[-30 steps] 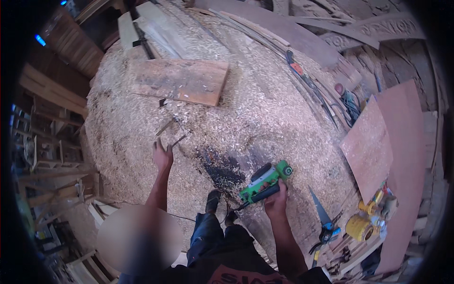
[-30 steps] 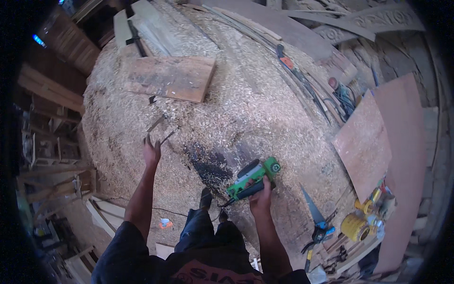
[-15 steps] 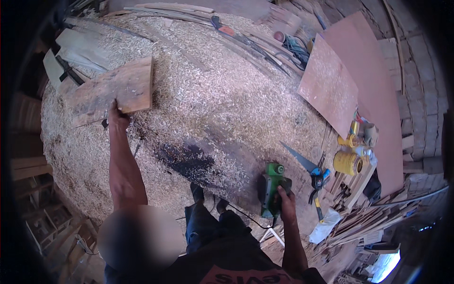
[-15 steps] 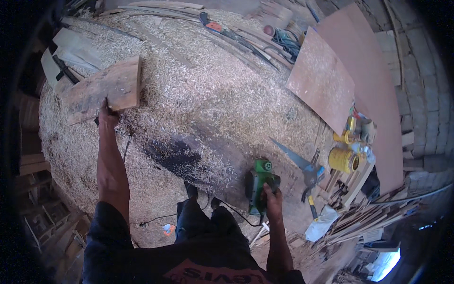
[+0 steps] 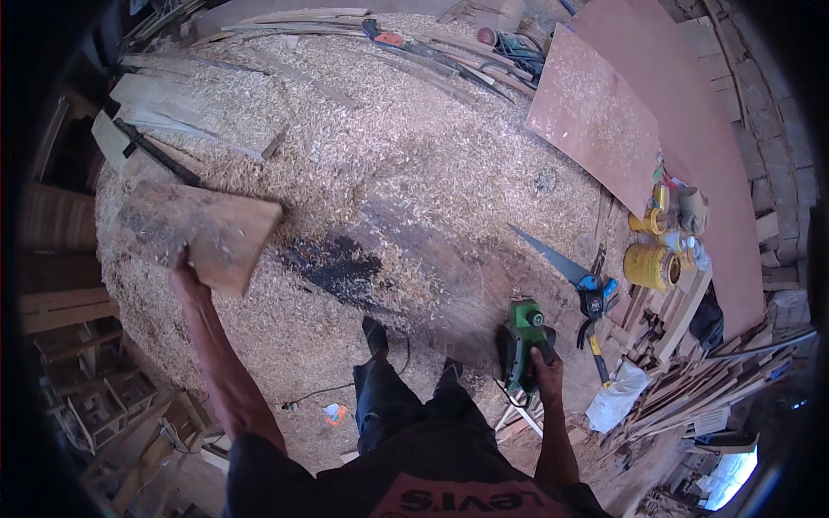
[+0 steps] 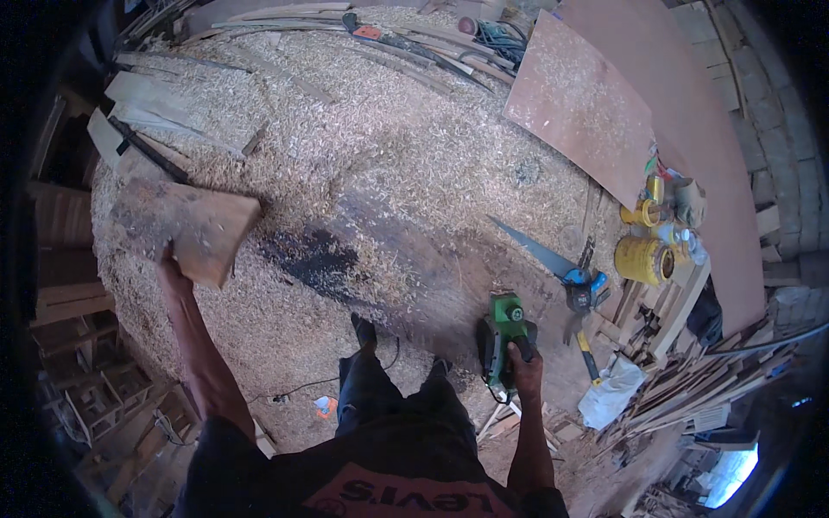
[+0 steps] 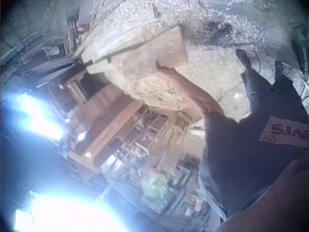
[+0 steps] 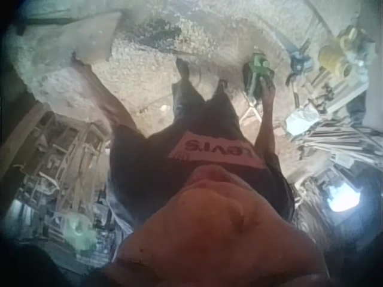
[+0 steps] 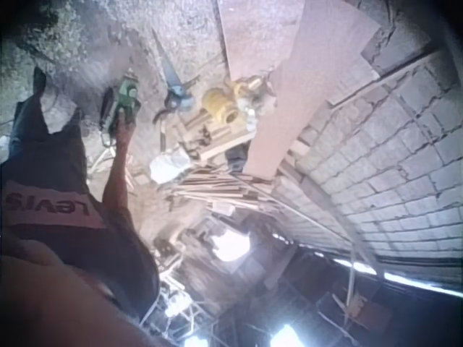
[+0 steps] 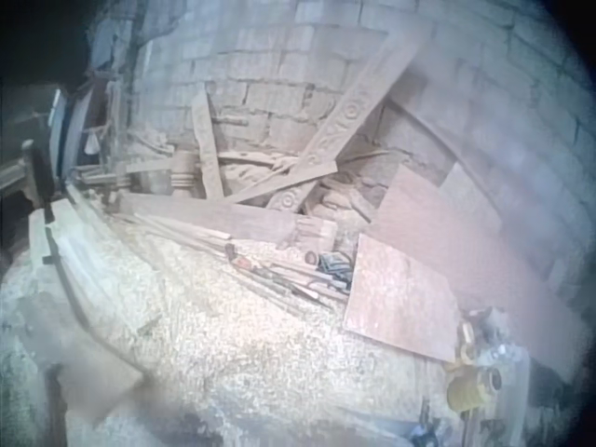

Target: The person spreads glue onto the edge of a wooden board using a stick, positions a wooden strip onto the glued edge, and hammers nails into the strip using a hammer.

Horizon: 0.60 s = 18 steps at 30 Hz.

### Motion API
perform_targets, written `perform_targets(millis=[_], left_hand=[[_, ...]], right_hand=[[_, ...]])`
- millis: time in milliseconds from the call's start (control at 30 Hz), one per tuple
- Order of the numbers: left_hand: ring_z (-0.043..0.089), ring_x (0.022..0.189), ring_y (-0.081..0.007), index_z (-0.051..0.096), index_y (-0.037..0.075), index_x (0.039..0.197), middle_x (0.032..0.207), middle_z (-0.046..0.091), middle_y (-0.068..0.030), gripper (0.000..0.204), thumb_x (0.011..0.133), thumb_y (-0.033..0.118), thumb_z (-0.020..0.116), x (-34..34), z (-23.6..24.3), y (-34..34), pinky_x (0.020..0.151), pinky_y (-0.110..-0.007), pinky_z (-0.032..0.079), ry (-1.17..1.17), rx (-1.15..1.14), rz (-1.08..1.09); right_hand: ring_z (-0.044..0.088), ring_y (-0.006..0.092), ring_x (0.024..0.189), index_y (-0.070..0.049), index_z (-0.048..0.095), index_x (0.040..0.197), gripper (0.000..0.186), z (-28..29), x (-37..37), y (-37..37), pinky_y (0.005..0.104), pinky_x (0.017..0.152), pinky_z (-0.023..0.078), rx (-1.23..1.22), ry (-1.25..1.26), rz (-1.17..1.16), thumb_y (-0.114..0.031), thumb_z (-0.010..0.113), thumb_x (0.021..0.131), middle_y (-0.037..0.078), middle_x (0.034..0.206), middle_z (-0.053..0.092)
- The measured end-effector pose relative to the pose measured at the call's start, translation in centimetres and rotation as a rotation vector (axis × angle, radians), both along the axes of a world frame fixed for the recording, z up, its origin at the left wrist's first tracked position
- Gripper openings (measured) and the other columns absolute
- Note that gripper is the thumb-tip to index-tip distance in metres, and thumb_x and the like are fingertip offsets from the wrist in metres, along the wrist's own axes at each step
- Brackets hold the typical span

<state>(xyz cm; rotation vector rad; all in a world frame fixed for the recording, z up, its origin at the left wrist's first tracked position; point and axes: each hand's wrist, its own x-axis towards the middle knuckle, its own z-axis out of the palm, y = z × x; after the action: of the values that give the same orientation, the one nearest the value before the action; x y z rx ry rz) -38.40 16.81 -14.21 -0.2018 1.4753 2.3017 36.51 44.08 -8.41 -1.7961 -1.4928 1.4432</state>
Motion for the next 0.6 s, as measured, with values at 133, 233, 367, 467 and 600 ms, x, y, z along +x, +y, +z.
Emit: perform_targets(millis=[133, 233, 367, 467, 600], left_hand=[[0.063, 0.112, -0.0257, 0.053, -0.002, 0.135, 0.125, 0.063, -0.0164, 0.054, 0.092, 0.024, 0.071, 18.6, 7.8, -0.4, 0.095, -0.042, 0.054, 0.189, -0.29, 0.083], [0.063, 0.112, -0.0251, 0.053, 0.0, 0.135, 0.125, 0.063, -0.0154, 0.067, 0.082, 0.03, 0.082, 29.1, 9.0, -2.8, 0.094, -0.04, 0.053, 0.213, -0.409, 0.092], [0.063, 0.107, -0.0233, 0.055, 0.003, 0.132, 0.12, 0.065, -0.0124, 0.062, 0.081, 0.026, 0.082, 40.6, 5.0, -2.2, 0.094, -0.039, 0.051, -0.004, -0.255, -0.045], [0.063, 0.107, -0.0222, 0.057, 0.006, 0.13, 0.118, 0.067, -0.0088, 0.056, 0.082, 0.023, 0.081, 47.4, -0.1, -0.8, 0.096, -0.04, 0.051, -0.104, -0.149, -0.16], [0.064, 0.109, -0.0229, 0.058, 0.008, 0.129, 0.119, 0.067, -0.0075, 0.047, 0.086, 0.016, 0.077, 55.1, -4.8, 2.1, 0.095, -0.042, 0.053, -0.197, -0.04, -0.136]], right_hand=[[0.053, 0.0074, 0.057, -0.005, 0.065, 0.097, 0.025, -0.1, 1.4, 0.6, 0.0263, 0.054, 0.045, -0.046, 0.069, 0.047, -0.027, 0.075, 0.093, -0.002, 0.07, 0.06], [0.056, 0.0076, 0.062, -0.005, 0.063, 0.106, 0.029, -1.0, 1.5, 1.0, 0.0264, 0.057, 0.046, -0.104, 0.185, 0.131, -0.028, 0.075, 0.094, -0.002, 0.077, 0.062], [0.055, 0.0088, 0.058, -0.008, 0.061, 0.097, 0.022, -3.3, 3.9, 2.1, 0.0268, 0.054, 0.047, -0.056, 0.292, 0.171, -0.026, 0.072, 0.096, -0.002, 0.07, 0.057], [0.054, 0.0086, 0.055, -0.008, 0.062, 0.097, 0.021, -2.2, 5.5, 2.2, 0.0265, 0.051, 0.046, -0.129, 0.344, 0.078, -0.026, 0.072, 0.096, -0.002, 0.068, 0.056], [0.053, 0.0082, 0.052, -0.008, 0.061, 0.097, 0.021, -2.4, 9.6, 1.8, 0.0256, 0.048, 0.044, -0.023, 0.286, 0.126, -0.025, 0.071, 0.096, -0.003, 0.067, 0.055]])
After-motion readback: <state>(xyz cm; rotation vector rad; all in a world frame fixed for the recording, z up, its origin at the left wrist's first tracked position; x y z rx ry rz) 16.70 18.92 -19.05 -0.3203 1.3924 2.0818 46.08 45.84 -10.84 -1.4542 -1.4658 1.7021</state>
